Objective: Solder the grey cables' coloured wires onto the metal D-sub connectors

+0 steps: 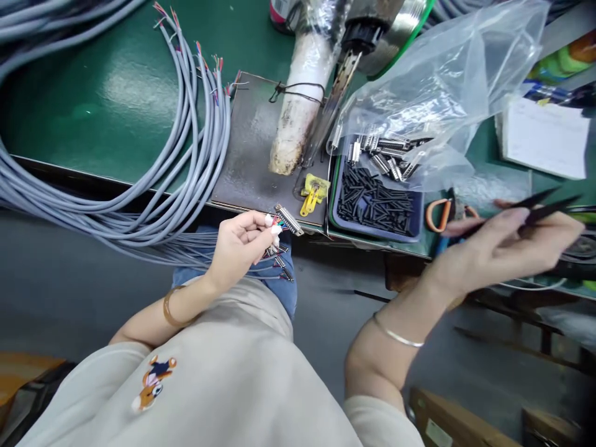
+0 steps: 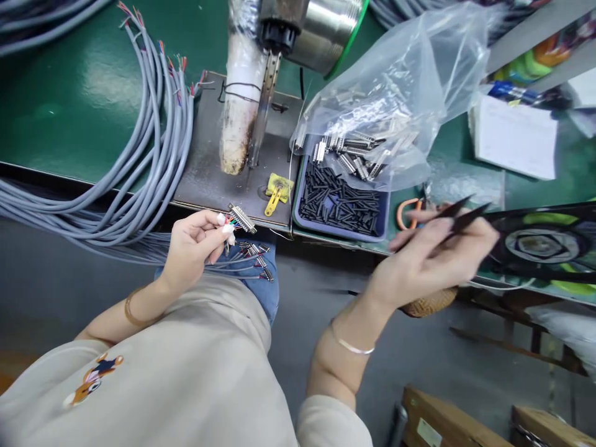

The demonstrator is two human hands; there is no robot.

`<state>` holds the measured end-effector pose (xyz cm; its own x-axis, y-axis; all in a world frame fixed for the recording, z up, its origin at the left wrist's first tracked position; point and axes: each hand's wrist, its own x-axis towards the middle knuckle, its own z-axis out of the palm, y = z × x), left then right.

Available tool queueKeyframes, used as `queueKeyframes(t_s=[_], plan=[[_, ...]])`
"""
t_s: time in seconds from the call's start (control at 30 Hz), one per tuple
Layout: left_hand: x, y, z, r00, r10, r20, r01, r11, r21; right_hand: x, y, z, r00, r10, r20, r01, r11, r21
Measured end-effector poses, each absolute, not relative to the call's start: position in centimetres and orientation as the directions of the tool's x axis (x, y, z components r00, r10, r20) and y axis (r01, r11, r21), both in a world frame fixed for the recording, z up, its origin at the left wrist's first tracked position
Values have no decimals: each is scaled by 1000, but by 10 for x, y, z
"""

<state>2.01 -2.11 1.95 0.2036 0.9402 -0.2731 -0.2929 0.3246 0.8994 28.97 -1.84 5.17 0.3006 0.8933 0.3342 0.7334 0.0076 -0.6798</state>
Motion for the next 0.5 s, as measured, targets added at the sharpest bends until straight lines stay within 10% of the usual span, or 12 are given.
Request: queueKeyframes(t_s=[0.5], plan=[[27, -28, 21, 26, 996, -81, -212, 85, 973, 152, -81, 7, 202, 918, 340, 689, 114, -716]])
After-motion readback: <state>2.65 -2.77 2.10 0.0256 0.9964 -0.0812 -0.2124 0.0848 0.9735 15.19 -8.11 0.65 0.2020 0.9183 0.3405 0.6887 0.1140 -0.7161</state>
